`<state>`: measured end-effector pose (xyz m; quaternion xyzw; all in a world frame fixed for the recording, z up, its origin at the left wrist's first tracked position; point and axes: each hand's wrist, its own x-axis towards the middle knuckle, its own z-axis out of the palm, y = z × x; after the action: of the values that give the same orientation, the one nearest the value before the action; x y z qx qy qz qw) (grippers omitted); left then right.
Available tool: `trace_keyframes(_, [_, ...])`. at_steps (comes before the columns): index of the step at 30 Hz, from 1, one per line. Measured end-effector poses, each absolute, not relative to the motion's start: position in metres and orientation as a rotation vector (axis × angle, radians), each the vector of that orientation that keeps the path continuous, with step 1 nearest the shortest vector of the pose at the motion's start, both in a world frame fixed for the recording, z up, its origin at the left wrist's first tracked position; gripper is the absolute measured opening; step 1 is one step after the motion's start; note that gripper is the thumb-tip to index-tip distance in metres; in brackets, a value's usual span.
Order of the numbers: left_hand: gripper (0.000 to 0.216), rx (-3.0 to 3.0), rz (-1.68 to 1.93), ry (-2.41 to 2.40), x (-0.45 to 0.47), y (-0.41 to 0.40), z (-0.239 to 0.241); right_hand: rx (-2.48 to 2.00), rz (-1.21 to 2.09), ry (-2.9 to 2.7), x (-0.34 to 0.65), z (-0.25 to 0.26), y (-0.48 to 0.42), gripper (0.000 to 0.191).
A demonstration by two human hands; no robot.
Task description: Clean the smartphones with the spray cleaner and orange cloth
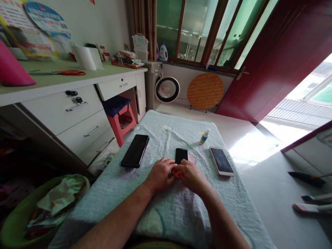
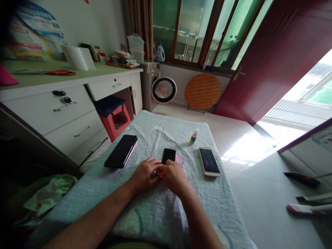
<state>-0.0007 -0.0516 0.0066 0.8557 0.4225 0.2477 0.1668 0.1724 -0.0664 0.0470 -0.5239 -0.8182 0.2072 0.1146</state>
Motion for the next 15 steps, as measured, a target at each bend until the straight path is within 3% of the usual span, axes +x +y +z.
trace_keyframes(8, [0.037, 2.423, 0.687, 1.188, -0.003, -0.049, 0.007, -1.681, 0.561, -2.248, 0.193, 0.043, -0.063, 0.019])
trace_keyframes(15, [0.038, 2.401, 0.707, 1.199, -0.002, -0.049, 0.007, -1.842, 0.451, -2.197, 0.212, 0.035, -0.061, 0.007])
